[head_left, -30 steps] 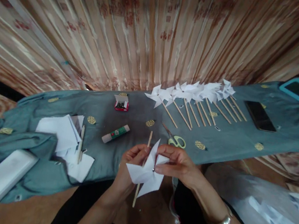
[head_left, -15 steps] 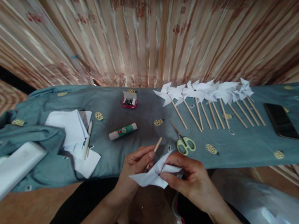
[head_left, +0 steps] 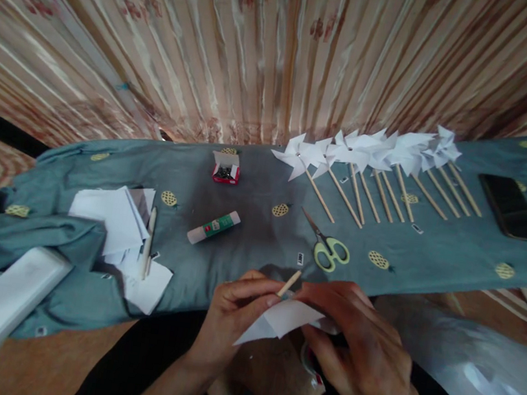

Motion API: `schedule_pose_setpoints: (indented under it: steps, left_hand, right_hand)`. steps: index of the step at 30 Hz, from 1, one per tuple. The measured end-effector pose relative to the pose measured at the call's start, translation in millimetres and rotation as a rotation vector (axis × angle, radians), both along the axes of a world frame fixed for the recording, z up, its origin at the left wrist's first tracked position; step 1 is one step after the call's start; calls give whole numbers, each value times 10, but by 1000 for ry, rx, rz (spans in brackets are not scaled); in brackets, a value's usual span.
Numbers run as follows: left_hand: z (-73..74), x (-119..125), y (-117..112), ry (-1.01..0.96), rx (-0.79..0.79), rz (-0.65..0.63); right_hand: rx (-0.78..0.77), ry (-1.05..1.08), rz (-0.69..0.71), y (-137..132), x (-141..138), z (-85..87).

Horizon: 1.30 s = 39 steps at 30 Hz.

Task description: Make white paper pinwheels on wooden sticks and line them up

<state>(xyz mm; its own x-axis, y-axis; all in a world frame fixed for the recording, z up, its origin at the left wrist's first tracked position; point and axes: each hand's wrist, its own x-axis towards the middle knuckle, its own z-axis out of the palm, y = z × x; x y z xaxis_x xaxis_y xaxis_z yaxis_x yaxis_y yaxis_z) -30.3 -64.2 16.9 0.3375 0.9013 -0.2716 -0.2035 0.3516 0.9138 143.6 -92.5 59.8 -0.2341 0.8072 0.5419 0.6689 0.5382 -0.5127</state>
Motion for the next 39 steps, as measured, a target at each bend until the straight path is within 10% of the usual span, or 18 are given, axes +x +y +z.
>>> schedule_pose_setpoints:
  steps: [39]
  left_hand:
    - [13,-9,17,-3,-23,14]
  right_hand:
    - [-116,38,-11,18,30,28]
